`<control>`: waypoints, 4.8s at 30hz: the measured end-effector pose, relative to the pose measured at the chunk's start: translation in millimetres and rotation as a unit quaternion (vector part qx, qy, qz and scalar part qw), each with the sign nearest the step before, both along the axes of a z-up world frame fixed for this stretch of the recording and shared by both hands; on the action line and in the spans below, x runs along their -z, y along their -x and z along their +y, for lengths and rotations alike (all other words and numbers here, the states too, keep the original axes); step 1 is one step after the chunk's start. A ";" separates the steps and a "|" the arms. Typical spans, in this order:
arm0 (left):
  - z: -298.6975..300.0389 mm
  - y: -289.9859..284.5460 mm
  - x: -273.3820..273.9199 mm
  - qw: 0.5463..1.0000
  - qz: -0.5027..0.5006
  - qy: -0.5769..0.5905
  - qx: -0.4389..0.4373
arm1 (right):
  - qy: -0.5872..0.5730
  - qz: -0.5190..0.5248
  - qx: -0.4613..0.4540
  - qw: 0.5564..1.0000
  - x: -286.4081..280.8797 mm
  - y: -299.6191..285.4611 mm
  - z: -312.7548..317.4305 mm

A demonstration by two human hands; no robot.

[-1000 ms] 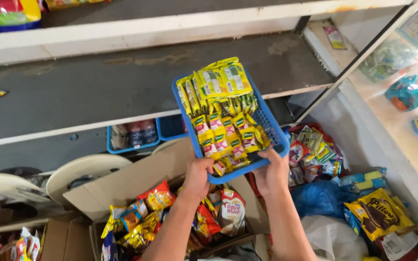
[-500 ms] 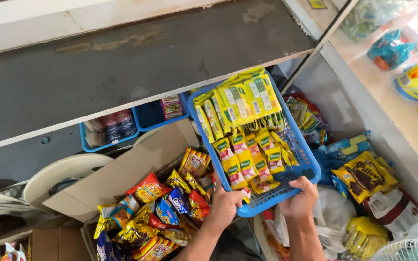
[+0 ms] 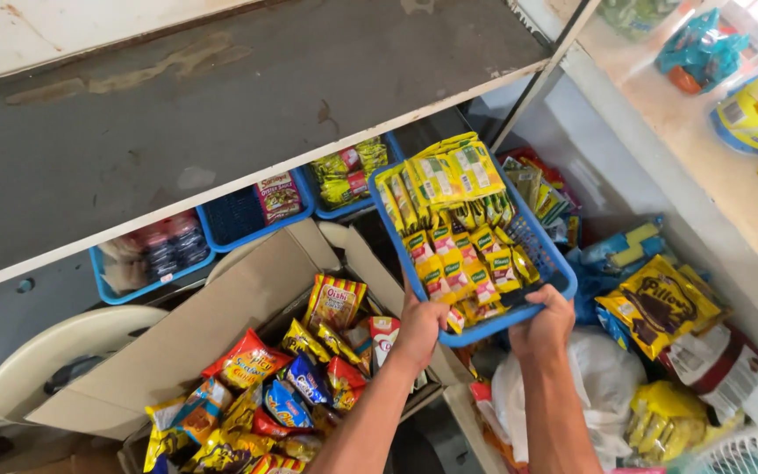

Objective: Organizing and arranging various food and drink powder sachets and bags on grocery store shelves.

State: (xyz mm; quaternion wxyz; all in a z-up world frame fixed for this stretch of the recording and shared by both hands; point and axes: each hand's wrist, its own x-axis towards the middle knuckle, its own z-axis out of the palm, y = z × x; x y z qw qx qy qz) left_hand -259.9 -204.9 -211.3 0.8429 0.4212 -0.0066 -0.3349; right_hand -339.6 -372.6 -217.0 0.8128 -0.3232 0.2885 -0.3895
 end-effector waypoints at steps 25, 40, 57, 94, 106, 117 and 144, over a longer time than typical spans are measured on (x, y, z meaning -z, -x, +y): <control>-152.1 -164.9 138.9 0.973 -0.137 -0.169 -0.078 | -0.048 0.280 -0.205 0.937 115.1 -195.8 -168.9; -172.4 -178.5 172.3 0.982 0.010 -0.126 -0.140 | 0.006 0.072 -0.107 0.992 122.5 -182.5 -121.0; -112.6 -219.4 162.4 0.951 0.234 -0.119 -0.160 | 0.041 0.291 -0.186 0.937 147.4 -315.7 -167.3; 188.9 -56.5 143.7 0.905 0.020 -0.379 -0.191 | -0.075 -0.208 -0.597 0.771 -218.5 -58.3 212.4; 363.5 -12.4 -62.9 0.963 0.211 -0.024 -0.169 | 0.652 -0.030 -0.439 0.617 -72.2 -25.5 427.5; 415.2 51.9 -196.9 0.749 -0.525 -0.316 -0.251 | -0.153 -0.021 -0.643 0.750 9.8 -22.3 460.0; 493.4 64.7 -82.1 0.744 -0.357 -0.483 -0.294 | 0.040 0.038 -0.584 0.810 33.4 -51.8 462.7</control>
